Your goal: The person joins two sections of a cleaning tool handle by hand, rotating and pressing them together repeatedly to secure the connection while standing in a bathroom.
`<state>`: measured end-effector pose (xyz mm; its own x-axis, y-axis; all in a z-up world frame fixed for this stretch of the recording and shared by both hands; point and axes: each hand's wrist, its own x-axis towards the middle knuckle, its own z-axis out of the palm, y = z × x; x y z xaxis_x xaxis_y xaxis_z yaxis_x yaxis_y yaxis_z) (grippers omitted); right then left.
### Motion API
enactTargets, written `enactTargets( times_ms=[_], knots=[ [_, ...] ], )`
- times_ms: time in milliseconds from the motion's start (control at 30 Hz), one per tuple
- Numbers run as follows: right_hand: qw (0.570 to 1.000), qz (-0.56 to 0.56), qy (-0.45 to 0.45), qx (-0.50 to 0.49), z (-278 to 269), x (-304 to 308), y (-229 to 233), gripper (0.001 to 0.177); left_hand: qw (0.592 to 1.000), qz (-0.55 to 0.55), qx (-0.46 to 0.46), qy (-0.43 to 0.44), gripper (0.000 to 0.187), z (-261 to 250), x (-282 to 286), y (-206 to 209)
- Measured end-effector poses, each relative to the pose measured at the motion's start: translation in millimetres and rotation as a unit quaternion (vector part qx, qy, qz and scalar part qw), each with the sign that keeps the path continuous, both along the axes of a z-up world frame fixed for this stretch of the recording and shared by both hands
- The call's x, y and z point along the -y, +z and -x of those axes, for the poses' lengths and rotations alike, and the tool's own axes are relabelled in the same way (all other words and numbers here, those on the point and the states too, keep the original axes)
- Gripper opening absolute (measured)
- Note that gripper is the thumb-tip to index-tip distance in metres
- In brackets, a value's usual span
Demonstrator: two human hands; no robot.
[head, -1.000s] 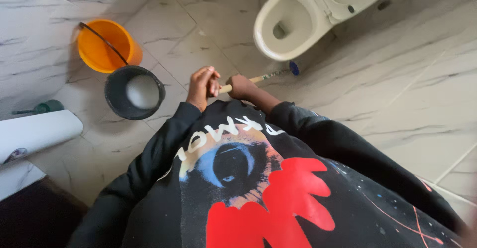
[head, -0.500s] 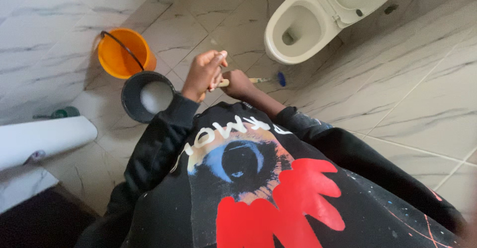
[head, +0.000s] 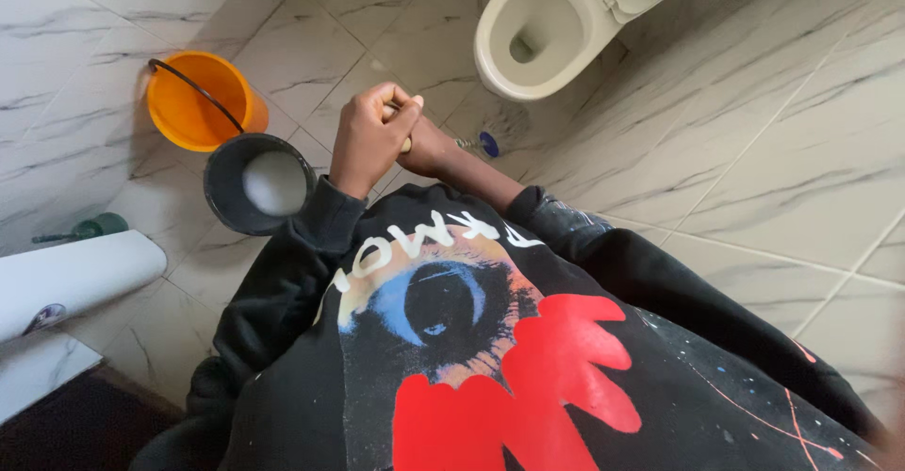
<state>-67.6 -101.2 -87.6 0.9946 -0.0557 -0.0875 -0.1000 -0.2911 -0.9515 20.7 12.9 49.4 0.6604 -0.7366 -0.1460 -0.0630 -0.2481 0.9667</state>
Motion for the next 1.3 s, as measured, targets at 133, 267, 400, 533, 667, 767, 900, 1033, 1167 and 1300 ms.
enactTargets(
  times_ms=[133,267,400,533,667,767,900,1033,1167,1300],
  knots=[
    [0.978,0.091,-0.033,-0.186,3,9,-4,0.031,0.996,-0.012,-0.074,0.044,0.025,-2,14,-22],
    [0.960,0.124,0.005,-0.249,2,23,-36,0.035,0.990,-0.051,-0.115,0.065,0.027,-7,24,-67],
    [0.954,0.125,0.086,-0.257,12,46,-73,0.022,0.973,-0.014,-0.203,0.104,0.030,1,30,-108],
    [0.957,0.129,0.142,-0.218,13,67,-102,0.021,0.971,0.011,-0.209,0.117,0.030,4,41,-123],
    [0.958,0.146,0.144,-0.200,10,88,-108,0.018,0.965,0.024,-0.218,0.144,0.027,2,60,-120],
    [0.968,0.150,0.113,-0.167,17,106,-102,0.022,0.957,0.038,-0.247,0.149,0.026,5,85,-118],
    [0.982,0.132,0.080,-0.111,16,125,-96,0.024,0.943,0.053,-0.323,0.059,0.031,-4,105,-115],
    [0.968,0.153,0.090,-0.176,17,134,-89,0.025,0.939,0.045,-0.338,0.044,0.026,-7,109,-109],
    [0.972,0.129,0.143,-0.136,13,134,-88,0.027,0.939,0.081,-0.334,0.021,0.024,-10,96,-105],
    [0.959,0.114,0.184,-0.185,10,119,-119,0.027,0.942,0.076,-0.319,0.069,0.025,-9,71,-110]
  ],
)
